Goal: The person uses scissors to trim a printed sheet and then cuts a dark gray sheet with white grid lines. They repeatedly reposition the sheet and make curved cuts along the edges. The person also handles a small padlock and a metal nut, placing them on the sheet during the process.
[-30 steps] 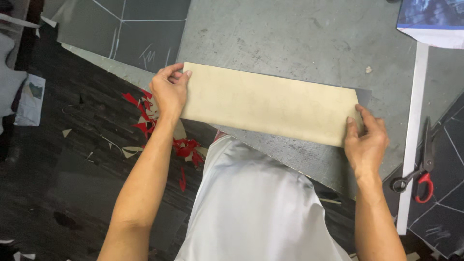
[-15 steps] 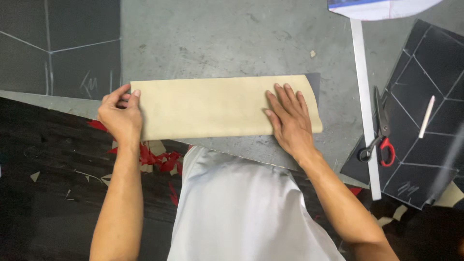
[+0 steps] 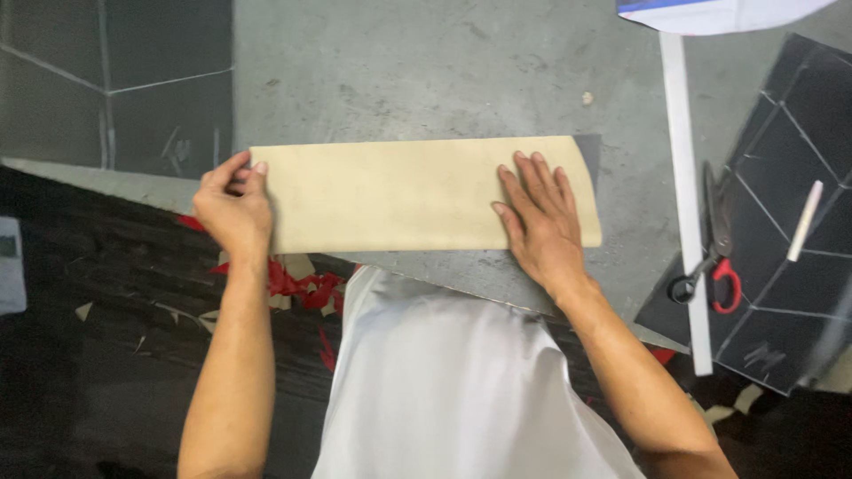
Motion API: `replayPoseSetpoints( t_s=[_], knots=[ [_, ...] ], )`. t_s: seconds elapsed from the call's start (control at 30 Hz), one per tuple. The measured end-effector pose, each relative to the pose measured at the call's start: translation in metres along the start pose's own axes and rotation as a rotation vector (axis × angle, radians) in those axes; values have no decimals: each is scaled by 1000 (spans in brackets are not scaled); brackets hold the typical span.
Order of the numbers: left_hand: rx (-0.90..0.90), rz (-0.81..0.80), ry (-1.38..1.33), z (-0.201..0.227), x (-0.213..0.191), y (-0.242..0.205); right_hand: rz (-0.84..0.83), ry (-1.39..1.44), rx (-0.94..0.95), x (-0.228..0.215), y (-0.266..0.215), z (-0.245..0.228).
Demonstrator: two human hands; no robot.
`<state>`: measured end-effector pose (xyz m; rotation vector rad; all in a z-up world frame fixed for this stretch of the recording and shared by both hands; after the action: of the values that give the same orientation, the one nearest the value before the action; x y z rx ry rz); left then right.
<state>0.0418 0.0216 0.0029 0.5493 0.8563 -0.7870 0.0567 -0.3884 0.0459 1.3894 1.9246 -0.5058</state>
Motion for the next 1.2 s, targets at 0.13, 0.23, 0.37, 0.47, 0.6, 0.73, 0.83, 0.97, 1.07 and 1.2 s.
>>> replayPoseSetpoints(
  t_s=[0.13, 0.23, 0.37, 0.47, 0.6, 0.73, 0.83, 0.97, 1.07, 1.2],
  knots=[
    [-26, 17, -50, -1, -1, -1, -14, -38, -12, 4, 3, -3],
    [-60, 12, -58, 0, 1, -1, -14, -6, 3, 3, 2, -2],
    [-49, 16, -13, -5, 1, -2, -16, -10, -7, 3, 2, -2],
    [0, 25, -28, -6, 6, 1, -4, -7, -9, 1, 2, -4],
    [51, 25, -22, -1, 2, 3, 16, 4, -15, -1, 2, -3],
    [174, 57, 173, 39, -12, -6, 21, 32, -7, -2, 1, -1],
    [482, 32, 117, 116, 11, -39, 42, 56, -19, -3, -1, 3],
    [838, -463, -326, 237, 91, -106, 48, 28, -45, 3, -7, 15],
    [1004, -701, -211, 286, 124, -143, 51, 94, 122, 14, -11, 37],
    [1029, -805, 2, 310, 137, -155, 110, 234, 251, 24, -11, 47]
  ],
)
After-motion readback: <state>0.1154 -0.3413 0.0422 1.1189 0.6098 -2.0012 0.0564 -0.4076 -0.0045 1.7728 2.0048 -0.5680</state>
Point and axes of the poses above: each hand's wrist, its own y-axis towards the middle knuckle, its own x-axis out of the palm, z = x × y, the point moved 5 cm from there along y, towards the middle knuckle, and after that the axes turned 13 degrees about y, right-handed, at the moved point
